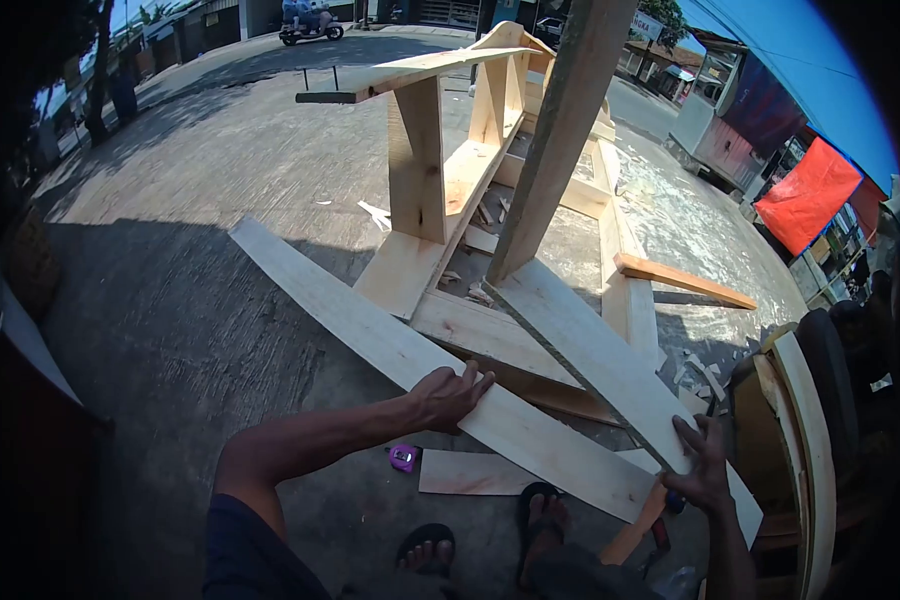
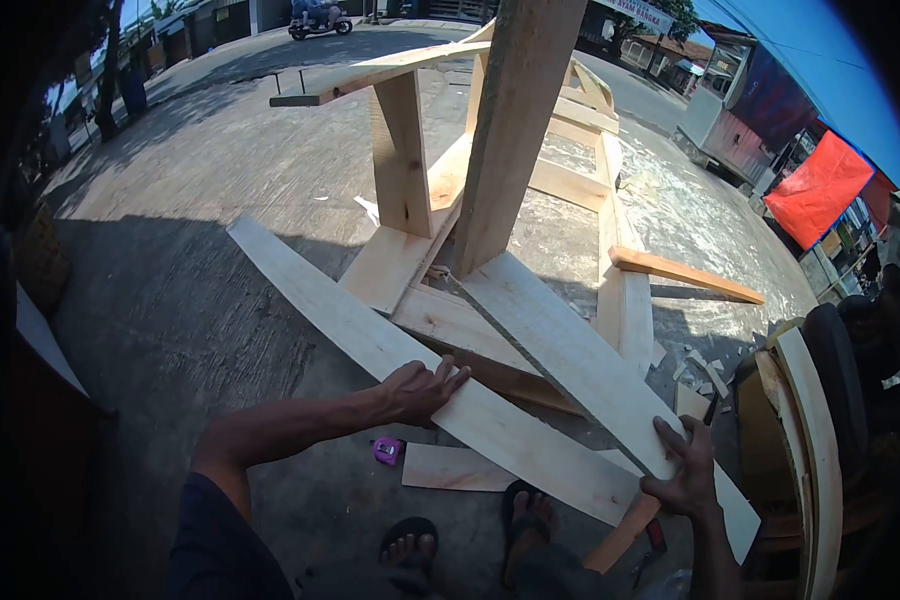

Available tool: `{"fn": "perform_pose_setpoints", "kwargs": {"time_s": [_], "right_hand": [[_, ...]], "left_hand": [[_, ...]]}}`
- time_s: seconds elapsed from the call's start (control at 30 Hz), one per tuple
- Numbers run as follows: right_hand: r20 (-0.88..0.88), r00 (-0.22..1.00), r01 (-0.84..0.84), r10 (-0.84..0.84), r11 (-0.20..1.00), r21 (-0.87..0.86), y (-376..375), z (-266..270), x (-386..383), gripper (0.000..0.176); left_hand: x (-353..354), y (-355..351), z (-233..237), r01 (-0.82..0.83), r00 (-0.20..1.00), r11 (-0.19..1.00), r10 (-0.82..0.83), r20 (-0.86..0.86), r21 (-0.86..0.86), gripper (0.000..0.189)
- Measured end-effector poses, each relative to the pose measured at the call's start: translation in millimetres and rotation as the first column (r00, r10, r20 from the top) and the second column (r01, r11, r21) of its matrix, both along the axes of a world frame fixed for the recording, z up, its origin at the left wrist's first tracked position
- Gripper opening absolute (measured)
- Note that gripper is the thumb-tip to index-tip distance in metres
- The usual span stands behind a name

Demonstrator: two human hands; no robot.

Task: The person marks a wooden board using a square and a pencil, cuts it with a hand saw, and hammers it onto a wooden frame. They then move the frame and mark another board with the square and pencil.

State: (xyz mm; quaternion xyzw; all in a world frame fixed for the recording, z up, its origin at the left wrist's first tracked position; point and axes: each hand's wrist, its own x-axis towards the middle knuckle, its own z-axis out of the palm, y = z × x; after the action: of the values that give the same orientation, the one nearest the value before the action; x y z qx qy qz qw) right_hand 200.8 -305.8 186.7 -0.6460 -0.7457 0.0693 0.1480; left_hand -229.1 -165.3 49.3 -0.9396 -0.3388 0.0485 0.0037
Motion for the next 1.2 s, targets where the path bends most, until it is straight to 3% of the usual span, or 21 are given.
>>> {"fn": "perform_pose_setpoints", "kwargs": {"time_s": [0.13,0.2,0.4,0.53,0.6,0.73,0.87,1.03,1.1,1.17,1.2], "right_hand": [[-0.002,0.988,-0.152,0.152,0.987,-0.047,62,-30,-12,0.093],[-0.008,0.979,-0.204,0.204,0.979,-0.019,94,-45,-22,0.09],[0.095,0.892,-0.448,0.441,0.892,0.057,172,-91,-43,0.081],[0.047,0.849,-0.527,0.526,0.849,0.034,203,-116,-56,0.079],[0.092,0.814,-0.577,0.574,0.817,0.006,223,-128,-66,0.074],[0.047,0.783,-0.622,0.62,0.778,0.09,258,-158,-84,0.073],[-0.001,0.788,-0.613,0.615,0.785,0.089,262,-177,-84,0.073],[0.001,0.795,-0.606,0.606,0.795,-0.02,256,-186,-64,0.073],[-0.004,0.793,-0.609,0.609,0.793,-0.011,255,-186,-61,0.073],[-0.013,0.806,-0.592,0.592,0.806,-0.002,250,-188,-62,0.072],[-0.007,0.804,-0.595,0.595,0.804,0.008,249,-186,-62,0.072]], "left_hand": [[-34,-22,-25,-0.18,0.981,0.981,0.175,-0.079,-0.066,0.121],[-58,-34,-61,-0.237,0.954,0.959,0.198,-0.225,-0.158,0.122],[-104,-85,-117,-0.526,0.822,0.824,0.427,-0.377,-0.212,0.108],[-113,-96,-95,-0.64,0.767,0.714,0.568,-0.3,-0.283,0.088],[-112,-90,-83,-0.732,0.681,0.573,0.636,-0.362,-0.368,0.08],[-117,-73,-48,-0.798,0.602,0.501,0.69,-0.402,-0.334,0.063],[-115,-43,21,-0.873,0.487,0.422,0.79,-0.374,-0.246,0.056],[-137,-1,102,-0.935,0.309,0.31,0.951,0.029,-0.172,0.058],[-159,22,126,-0.905,0.316,0.367,0.919,0.238,-0.217,0.058],[-178,47,140,-0.873,0.311,0.471,0.736,0.601,-0.124,0.053],[-180,54,152,-0.811,0.086,0.482,0.658,0.748,-0.331,0.053]]}}
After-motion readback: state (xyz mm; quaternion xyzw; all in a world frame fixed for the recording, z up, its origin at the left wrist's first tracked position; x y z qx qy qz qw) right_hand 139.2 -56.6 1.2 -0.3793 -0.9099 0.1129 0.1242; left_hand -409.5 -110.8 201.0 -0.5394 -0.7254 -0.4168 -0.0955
